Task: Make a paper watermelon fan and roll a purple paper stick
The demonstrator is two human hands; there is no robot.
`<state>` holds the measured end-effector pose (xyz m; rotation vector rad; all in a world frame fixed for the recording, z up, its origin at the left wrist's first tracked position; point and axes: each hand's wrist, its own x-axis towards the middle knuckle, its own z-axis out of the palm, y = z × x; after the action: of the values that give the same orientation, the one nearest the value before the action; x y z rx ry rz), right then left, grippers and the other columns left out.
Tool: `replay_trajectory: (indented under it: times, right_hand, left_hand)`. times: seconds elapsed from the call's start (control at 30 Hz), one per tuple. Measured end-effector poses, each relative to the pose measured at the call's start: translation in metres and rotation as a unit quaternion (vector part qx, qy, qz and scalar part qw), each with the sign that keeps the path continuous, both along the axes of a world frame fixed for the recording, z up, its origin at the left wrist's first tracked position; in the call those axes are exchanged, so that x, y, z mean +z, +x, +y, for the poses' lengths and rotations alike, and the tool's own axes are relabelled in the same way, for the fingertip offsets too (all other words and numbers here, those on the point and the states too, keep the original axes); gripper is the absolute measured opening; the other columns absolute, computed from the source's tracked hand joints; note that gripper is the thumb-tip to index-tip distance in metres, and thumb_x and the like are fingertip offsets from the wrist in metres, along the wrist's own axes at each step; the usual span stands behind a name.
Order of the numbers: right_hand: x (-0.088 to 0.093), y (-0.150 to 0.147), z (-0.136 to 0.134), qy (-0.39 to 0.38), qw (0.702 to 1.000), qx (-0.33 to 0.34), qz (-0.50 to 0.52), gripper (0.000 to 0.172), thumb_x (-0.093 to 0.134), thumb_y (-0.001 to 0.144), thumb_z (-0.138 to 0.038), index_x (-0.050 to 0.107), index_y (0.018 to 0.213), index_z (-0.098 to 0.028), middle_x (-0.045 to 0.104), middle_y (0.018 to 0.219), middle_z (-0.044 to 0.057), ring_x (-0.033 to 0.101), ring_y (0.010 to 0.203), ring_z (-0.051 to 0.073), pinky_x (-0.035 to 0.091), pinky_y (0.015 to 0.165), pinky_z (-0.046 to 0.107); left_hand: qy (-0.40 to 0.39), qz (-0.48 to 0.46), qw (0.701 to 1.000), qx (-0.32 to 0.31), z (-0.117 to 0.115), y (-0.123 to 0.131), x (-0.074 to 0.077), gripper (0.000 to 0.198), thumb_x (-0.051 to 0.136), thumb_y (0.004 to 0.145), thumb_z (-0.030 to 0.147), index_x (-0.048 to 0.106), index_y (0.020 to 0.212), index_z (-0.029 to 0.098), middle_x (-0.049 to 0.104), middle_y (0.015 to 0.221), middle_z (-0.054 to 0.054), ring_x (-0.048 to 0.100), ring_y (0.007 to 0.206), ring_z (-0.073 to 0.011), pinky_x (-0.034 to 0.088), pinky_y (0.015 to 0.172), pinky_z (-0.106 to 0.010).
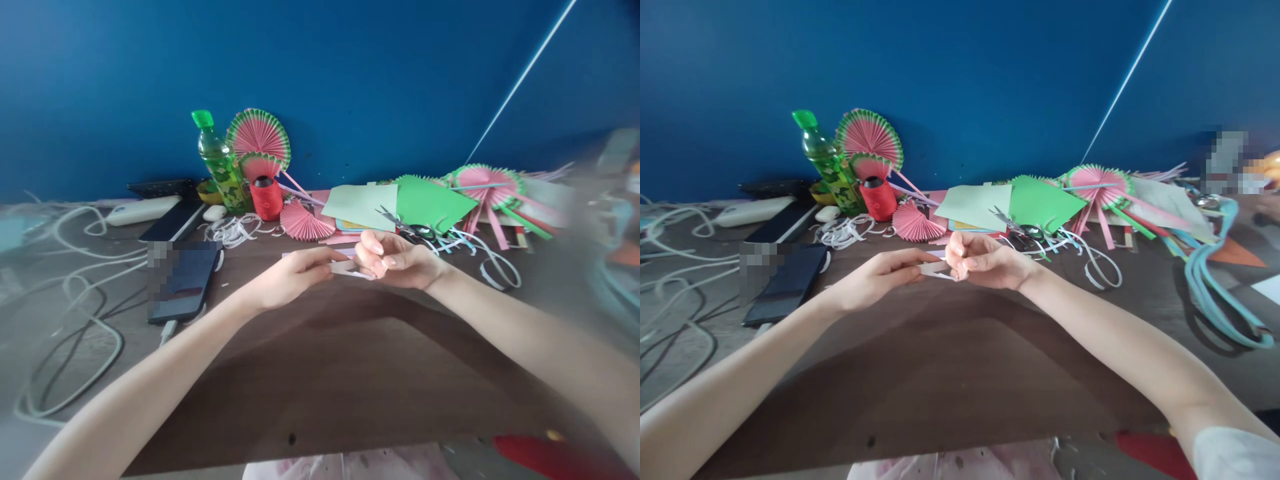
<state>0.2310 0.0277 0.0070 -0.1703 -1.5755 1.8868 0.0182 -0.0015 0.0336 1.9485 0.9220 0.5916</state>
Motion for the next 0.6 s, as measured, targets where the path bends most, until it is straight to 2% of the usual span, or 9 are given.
replay_trajectory:
  times: [0.07, 0.27, 0.4, 0.47, 0.6]
  right_hand:
    - [-0.001, -0.001, 0.001, 0.008, 1.000, -0.020, -0.004, 0.030, 0.069, 0.068, -0.031, 0.041, 0.069, -0.021, 0.043, 0.058, -0.007, 0.039, 0.050, 0.007, 0.039, 0.053, 0.024]
    - [0.001, -0.005, -0.004, 0.000, 0.994, -0.107, 0.005, 0.028, 0.069, 0.069, -0.029, 0.043, 0.070, -0.021, 0.041, 0.062, -0.006, 0.042, 0.054, 0.007, 0.043, 0.056, 0.025]
    - [0.011, -0.003, -0.009, 0.009, 0.990, -0.138, 0.013, 0.027, 0.070, 0.069, -0.029, 0.044, 0.069, -0.021, 0.040, 0.058, -0.007, 0.041, 0.050, 0.006, 0.047, 0.058, 0.027]
    - [0.012, 0.000, -0.007, 0.006, 0.984, -0.178, 0.010, 0.025, 0.070, 0.069, -0.028, 0.046, 0.070, -0.021, 0.042, 0.060, -0.007, 0.045, 0.052, 0.007, 0.050, 0.065, 0.029]
    - [0.001, 0.003, 0.007, -0.061, 0.960, -0.273, 0.022, 0.022, 0.068, 0.070, -0.028, 0.049, 0.078, -0.023, 0.050, 0.066, -0.006, 0.053, 0.061, 0.008, 0.051, 0.070, 0.030]
  left_hand:
    - [0.001, -0.014, 1.000, 0.026, 0.000, 0.002, -0.001, 0.033, 0.045, 0.083, 0.029, 0.060, 0.109, 0.018, 0.062, 0.087, -0.003, 0.053, 0.077, -0.0162, 0.040, 0.072, -0.028]
    - [0.065, 0.010, 0.984, 0.163, 0.001, 0.007, 0.002, 0.028, 0.044, 0.080, 0.023, 0.061, 0.101, 0.018, 0.055, 0.067, 0.002, 0.048, 0.066, -0.0135, 0.035, 0.065, -0.026]
    - [0.124, 0.043, 0.946, 0.296, 0.011, -0.010, 0.003, 0.024, 0.038, 0.079, 0.018, 0.062, 0.083, 0.015, 0.053, 0.068, 0.000, 0.045, 0.064, -0.0135, 0.033, 0.061, -0.025]
    - [0.158, 0.074, 0.935, 0.309, 0.017, -0.019, 0.000, 0.026, 0.037, 0.079, 0.017, 0.061, 0.088, 0.015, 0.054, 0.069, -0.001, 0.047, 0.065, -0.0143, 0.034, 0.063, -0.026]
    - [0.220, 0.168, 0.905, 0.323, 0.027, -0.026, -0.011, 0.034, 0.034, 0.082, 0.018, 0.055, 0.108, 0.015, 0.059, 0.074, -0.004, 0.053, 0.072, -0.0188, 0.037, 0.070, -0.029]
